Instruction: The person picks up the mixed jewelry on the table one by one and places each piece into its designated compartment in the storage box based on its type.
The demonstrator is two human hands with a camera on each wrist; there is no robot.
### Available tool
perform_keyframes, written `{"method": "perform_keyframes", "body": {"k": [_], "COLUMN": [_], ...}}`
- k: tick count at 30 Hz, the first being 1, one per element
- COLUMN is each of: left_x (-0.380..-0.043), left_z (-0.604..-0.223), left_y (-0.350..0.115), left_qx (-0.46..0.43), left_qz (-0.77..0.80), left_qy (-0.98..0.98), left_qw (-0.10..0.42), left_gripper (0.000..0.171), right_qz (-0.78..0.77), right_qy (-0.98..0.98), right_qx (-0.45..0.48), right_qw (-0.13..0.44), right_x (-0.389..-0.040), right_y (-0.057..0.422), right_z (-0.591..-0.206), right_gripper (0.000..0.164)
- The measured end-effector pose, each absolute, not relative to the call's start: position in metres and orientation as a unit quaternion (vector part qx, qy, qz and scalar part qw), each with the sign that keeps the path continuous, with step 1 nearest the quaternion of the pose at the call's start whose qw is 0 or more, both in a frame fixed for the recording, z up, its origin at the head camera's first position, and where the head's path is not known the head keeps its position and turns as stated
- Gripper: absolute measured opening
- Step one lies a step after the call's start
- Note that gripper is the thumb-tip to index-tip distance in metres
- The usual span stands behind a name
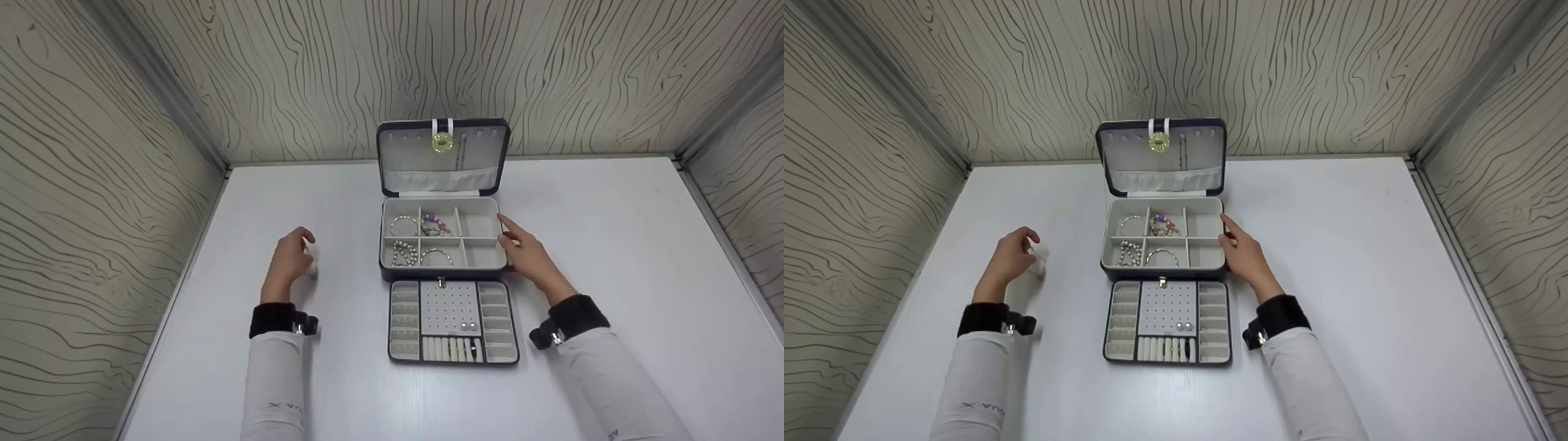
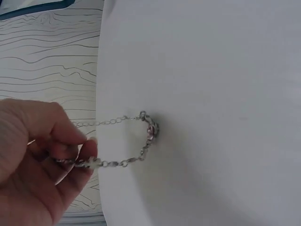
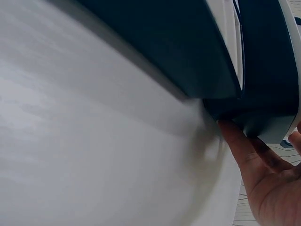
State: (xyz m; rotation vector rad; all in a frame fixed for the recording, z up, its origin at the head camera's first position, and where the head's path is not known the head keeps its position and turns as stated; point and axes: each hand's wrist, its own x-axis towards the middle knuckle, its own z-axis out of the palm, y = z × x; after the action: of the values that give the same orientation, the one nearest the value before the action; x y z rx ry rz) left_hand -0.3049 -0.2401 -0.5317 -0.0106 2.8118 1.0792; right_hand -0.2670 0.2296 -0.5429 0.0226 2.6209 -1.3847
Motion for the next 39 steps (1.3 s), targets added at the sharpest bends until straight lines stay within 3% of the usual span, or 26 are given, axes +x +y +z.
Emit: {"method": "perform_keyframes", "body": {"k": [7, 11, 20, 30, 35, 39], "left_x": [-0.303, -0.302, -0.300, -0.293, -0.291, -0.289], "left_z": [-0.517, -0.505, -0.484, -0.469, -0.461, -0.456], "left_y": [-0.229, -0.223, -0.210, -0.200, -0.192, -0.186], "left_qx": [-0.006, -0.005, 0.007, 0.097, 0.121, 0.139], "left_qz": [0.309, 0.319, 0.422, 0.599, 0.595, 0.603], "left_qy": [0.949, 0.944, 0.906, 0.794, 0.793, 0.785], "left_qw": [-0.058, -0.082, -0.038, 0.050, 0.053, 0.036], "left_gripper": [0.013, 0.011, 0.027, 0.022, 0.030, 0.024], "right_qz": [-0.463, -0.461, -0.461, -0.460, -0.459, -0.462], "right_qy": [0.882, 0.882, 0.883, 0.883, 0.884, 0.882], "right_qx": [0.009, 0.005, 0.003, 0.002, 0.002, 0.003], "right_qw": [0.093, 0.092, 0.094, 0.093, 0.090, 0.091], "right_x": [-0.267, -0.267, -0.267, -0.267, -0.267, -0.267], "right_y": [0.229, 0.229, 0.229, 0.228, 0.228, 0.228], "right_z": [-0.541, -0.541, -0.541, -0.540, -0.540, -0.541], "right_gripper": [0.055, 0.055, 0.055, 0.055, 0.054, 0.054]}}
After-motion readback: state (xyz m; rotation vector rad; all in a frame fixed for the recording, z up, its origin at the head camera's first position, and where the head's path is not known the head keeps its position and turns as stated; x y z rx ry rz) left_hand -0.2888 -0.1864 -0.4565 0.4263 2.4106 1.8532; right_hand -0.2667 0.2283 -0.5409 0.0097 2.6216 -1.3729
